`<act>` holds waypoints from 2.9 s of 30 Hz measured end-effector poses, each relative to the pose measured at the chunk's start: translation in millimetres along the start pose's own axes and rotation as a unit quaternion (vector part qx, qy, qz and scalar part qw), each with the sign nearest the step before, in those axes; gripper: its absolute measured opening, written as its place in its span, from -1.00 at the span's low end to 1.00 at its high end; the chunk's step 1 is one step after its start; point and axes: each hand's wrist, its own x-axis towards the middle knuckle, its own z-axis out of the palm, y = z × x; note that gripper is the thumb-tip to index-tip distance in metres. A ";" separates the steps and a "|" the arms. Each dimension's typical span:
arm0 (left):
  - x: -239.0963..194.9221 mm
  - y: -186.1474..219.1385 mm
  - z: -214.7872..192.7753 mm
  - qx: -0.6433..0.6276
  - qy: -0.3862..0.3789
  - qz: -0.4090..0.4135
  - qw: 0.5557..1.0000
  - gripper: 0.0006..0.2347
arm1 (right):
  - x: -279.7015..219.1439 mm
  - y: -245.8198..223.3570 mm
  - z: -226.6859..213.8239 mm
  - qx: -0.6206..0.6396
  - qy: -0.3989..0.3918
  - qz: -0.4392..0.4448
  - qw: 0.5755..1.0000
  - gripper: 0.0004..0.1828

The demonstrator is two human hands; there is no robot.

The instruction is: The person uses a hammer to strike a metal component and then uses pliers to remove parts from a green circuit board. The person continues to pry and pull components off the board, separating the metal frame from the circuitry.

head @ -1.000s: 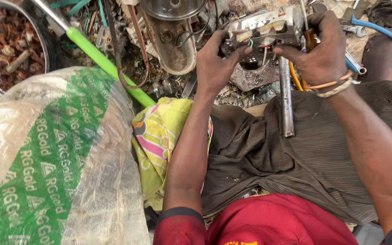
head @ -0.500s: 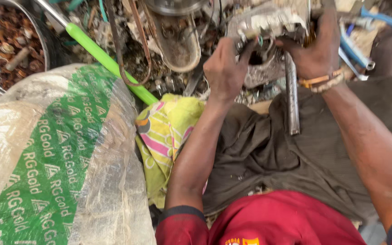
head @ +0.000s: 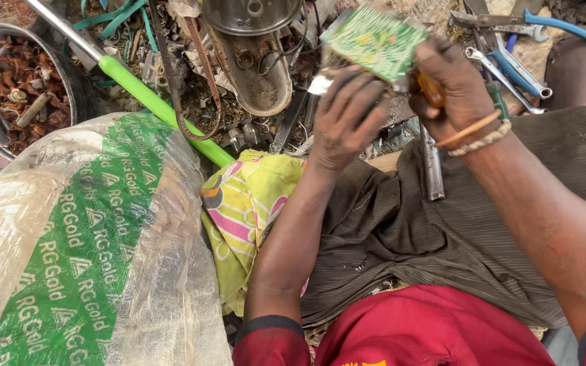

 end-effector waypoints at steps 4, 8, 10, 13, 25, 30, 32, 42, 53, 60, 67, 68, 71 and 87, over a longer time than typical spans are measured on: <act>-1.3 2.6 -8.2 -0.074 -0.092 -0.001 0.993 -0.69 | 10.5 -9.3 -10.3 -0.032 0.030 -0.053 0.998 -0.25; 6.6 -5.5 -13.2 -0.211 0.038 -0.133 0.968 -0.59 | 6.6 -16.1 -6.5 -0.097 0.018 -0.138 0.985 -0.28; 11.8 -15.5 -20.4 -0.204 0.043 -0.225 0.952 -0.49 | 2.0 -12.5 3.5 -0.204 0.055 -0.149 0.966 -0.26; 21.0 -33.5 -26.3 -0.162 -0.116 -0.360 0.911 -0.25 | -2.4 -11.1 17.5 -0.389 0.099 -0.121 0.908 -0.22; 17.1 -49.0 -19.4 -0.523 -0.088 -0.461 0.712 -0.30 | -4.1 -8.1 5.8 -0.217 -0.106 -0.142 0.960 -0.22; 7.9 -51.5 -12.8 -0.471 -0.106 -0.452 0.750 -0.38 | 6.0 4.4 -12.6 -0.180 -0.070 -0.149 0.970 -0.29; 6.9 -51.4 -3.2 -0.450 -0.105 -0.466 0.755 -0.37 | 12.4 9.5 -22.9 -0.169 -0.042 -0.155 0.972 -0.33; -17.5 -93.9 -7.4 -0.395 0.222 -0.570 0.685 -0.31 | 38.6 101.7 -43.6 -0.457 0.039 -0.200 0.866 -0.28; -9.1 -87.8 -18.7 -0.408 0.179 -0.569 0.691 -0.34 | 95.7 -12.9 -80.8 -0.657 0.136 -0.166 0.723 -0.42; 4.2 -83.6 -12.9 -0.405 0.154 -0.585 0.686 -0.25 | 109.4 11.4 -192.1 -0.944 -0.056 0.031 0.325 -0.48; 6.7 -49.7 -20.4 -0.442 0.166 -0.553 0.686 -0.32 | 129.2 67.8 -235.1 -0.882 0.013 0.043 0.469 -0.27; 8.6 -46.0 -22.6 -0.451 0.171 -0.547 0.684 -0.33 | 133.0 49.7 -232.5 -0.848 0.052 0.078 0.522 -0.22; 9.2 -24.6 -40.8 -0.454 0.182 -0.548 0.679 -0.35 | 114.7 -11.8 -206.9 -0.863 0.039 0.115 0.490 -0.41; 80.5 109.4 -54.5 -0.400 0.370 -0.397 0.739 -0.46 | -61.1 -98.6 -83.5 -0.464 -0.225 -0.101 0.851 -0.51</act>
